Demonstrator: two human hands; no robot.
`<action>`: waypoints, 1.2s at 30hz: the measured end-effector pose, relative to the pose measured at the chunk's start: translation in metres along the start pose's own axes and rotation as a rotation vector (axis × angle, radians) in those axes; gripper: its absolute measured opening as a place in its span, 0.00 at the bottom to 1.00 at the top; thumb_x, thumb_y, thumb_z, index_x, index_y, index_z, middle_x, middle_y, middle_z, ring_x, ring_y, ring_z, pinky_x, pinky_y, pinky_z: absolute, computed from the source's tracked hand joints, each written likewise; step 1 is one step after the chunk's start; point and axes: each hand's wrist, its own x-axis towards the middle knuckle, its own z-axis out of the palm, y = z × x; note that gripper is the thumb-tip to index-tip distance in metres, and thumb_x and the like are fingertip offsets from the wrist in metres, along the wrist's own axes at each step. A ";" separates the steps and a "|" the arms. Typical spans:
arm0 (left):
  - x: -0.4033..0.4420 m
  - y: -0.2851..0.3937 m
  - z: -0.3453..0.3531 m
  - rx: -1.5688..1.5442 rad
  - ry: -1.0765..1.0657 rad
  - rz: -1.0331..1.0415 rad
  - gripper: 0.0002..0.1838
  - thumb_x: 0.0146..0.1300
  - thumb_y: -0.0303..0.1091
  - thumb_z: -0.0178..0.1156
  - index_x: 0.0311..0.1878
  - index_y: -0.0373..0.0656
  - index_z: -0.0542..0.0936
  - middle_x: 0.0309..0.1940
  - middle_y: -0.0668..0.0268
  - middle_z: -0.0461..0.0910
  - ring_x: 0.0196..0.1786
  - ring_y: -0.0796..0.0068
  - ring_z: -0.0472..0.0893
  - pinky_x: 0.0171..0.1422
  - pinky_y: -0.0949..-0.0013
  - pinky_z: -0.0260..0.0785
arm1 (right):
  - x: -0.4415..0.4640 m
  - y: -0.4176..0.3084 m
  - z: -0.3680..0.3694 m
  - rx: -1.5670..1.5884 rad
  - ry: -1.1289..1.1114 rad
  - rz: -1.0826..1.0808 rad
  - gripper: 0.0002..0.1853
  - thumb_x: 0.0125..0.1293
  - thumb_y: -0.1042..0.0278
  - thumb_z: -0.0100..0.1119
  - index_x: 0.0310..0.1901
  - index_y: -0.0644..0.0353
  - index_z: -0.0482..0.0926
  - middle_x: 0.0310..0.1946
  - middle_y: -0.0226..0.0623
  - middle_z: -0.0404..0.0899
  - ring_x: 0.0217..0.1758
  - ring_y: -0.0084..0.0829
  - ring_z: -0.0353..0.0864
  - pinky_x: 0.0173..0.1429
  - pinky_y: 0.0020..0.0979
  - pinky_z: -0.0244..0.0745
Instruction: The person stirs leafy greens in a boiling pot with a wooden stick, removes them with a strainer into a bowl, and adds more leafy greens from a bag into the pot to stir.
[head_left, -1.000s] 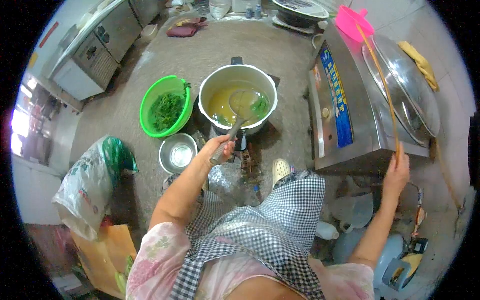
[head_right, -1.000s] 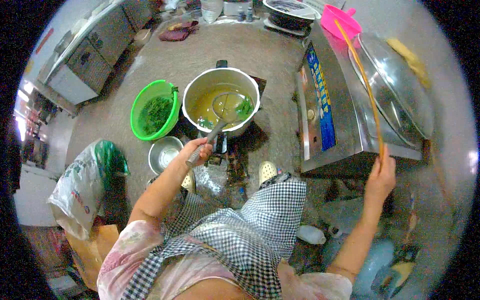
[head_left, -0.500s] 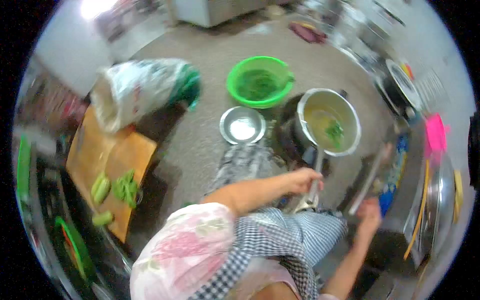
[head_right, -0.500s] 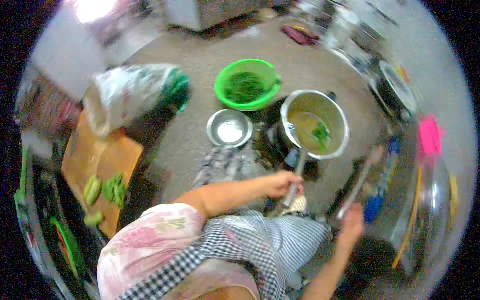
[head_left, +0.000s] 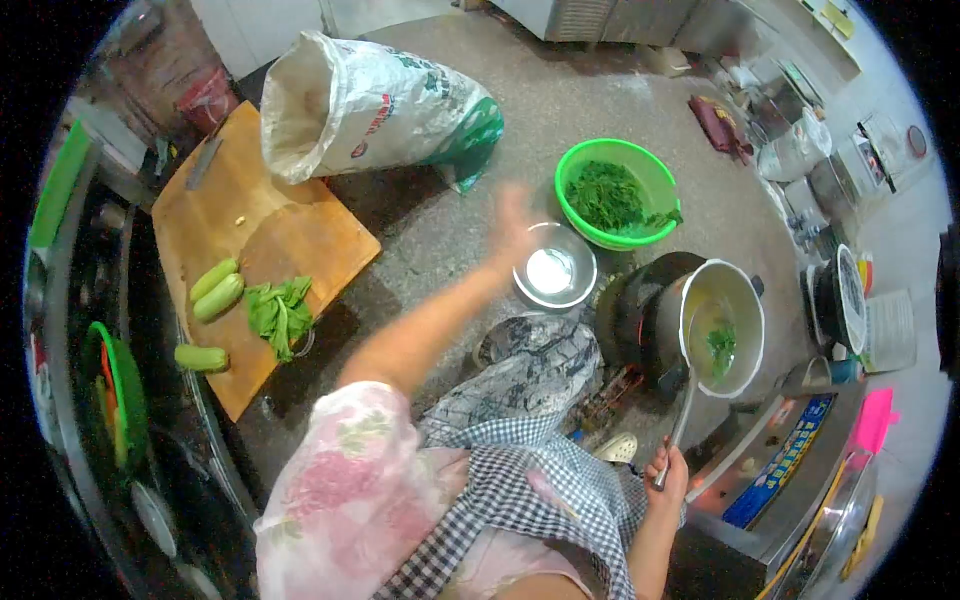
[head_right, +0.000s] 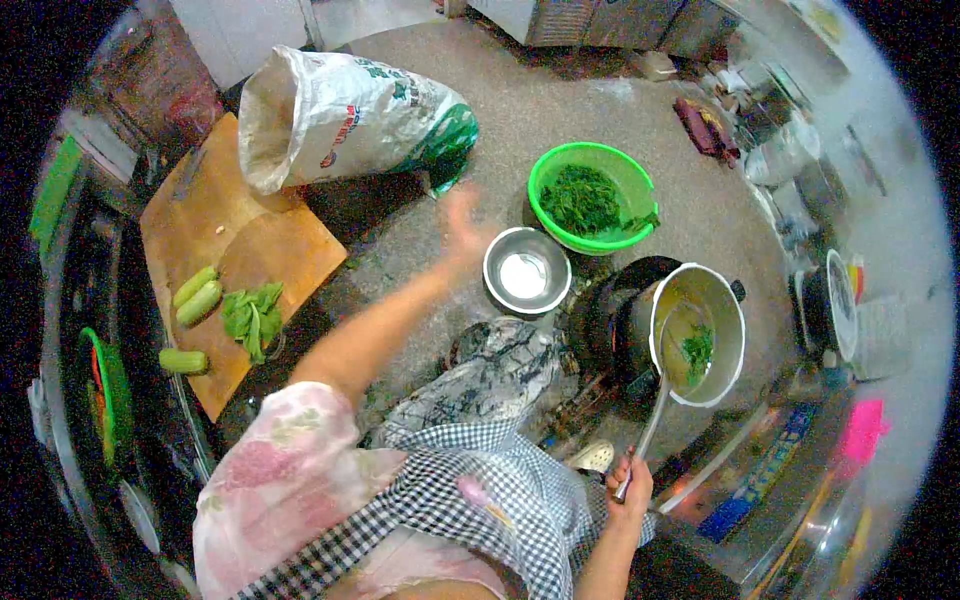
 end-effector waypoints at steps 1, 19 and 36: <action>0.042 -0.033 -0.041 0.195 0.094 0.041 0.29 0.43 0.32 0.62 0.51 0.37 0.66 0.46 0.54 0.67 0.51 0.55 0.66 0.56 0.57 0.58 | -0.001 0.001 0.000 -0.022 0.021 -0.016 0.11 0.65 0.67 0.43 0.46 0.63 0.68 0.21 0.29 0.66 0.16 0.18 0.62 0.15 0.20 0.58; 0.129 -0.165 -0.254 1.206 0.039 -0.254 0.19 0.45 0.35 0.63 0.45 0.49 0.77 0.40 0.62 0.77 0.49 0.59 0.74 0.50 0.59 0.65 | 0.002 0.008 0.015 -0.103 0.125 -0.084 0.13 0.65 0.65 0.43 0.49 0.61 0.68 0.21 0.28 0.66 0.16 0.18 0.62 0.15 0.20 0.58; 0.035 -0.051 -0.076 0.377 -0.597 -0.146 0.10 0.57 0.39 0.52 0.32 0.41 0.70 0.28 0.50 0.75 0.33 0.48 0.75 0.35 0.50 0.65 | 0.011 0.004 -0.001 -0.094 0.082 -0.070 0.11 0.65 0.65 0.46 0.45 0.59 0.69 0.21 0.28 0.68 0.16 0.19 0.64 0.16 0.22 0.60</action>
